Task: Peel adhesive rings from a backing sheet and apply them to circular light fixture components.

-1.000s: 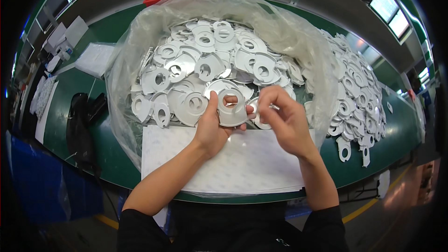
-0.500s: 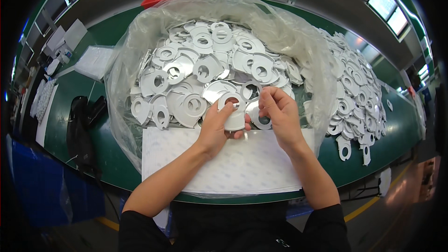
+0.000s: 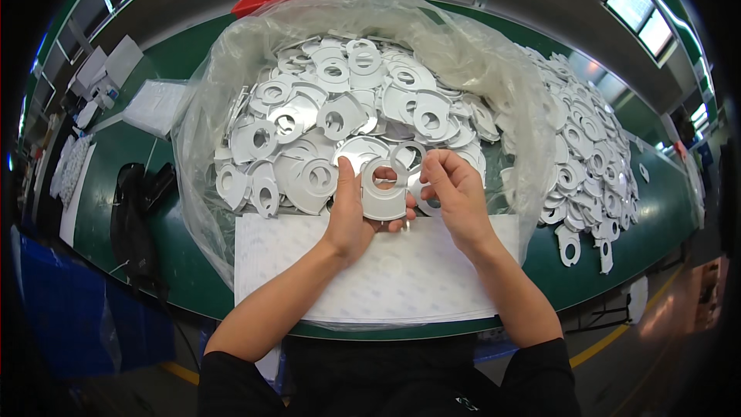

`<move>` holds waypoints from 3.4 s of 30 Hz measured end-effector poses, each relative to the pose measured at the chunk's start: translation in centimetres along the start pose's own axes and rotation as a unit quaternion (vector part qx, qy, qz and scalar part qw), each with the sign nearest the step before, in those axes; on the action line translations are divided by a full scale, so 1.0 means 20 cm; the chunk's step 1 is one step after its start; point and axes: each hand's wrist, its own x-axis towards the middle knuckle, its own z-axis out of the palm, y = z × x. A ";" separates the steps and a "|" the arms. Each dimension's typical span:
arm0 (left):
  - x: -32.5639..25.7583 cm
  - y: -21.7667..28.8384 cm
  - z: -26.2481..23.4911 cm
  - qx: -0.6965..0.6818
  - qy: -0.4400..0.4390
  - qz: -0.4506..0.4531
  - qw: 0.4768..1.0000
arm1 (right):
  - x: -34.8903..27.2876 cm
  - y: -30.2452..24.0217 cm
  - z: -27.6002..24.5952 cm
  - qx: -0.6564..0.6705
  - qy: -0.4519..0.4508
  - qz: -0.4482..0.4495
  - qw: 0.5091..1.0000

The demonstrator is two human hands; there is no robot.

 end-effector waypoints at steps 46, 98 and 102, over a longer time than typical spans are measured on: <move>0.01 -0.01 -0.01 -0.006 -0.044 -0.001 0.999 | -0.03 0.02 0.05 0.023 -0.064 0.050 0.996; 0.00 -0.04 -0.02 0.092 -0.081 -0.032 0.992 | -0.01 -0.01 -0.01 -0.177 0.042 -0.041 0.982; -0.01 -0.03 0.02 0.132 -0.106 -0.011 0.985 | -0.03 -0.05 0.03 -0.261 0.077 0.006 0.962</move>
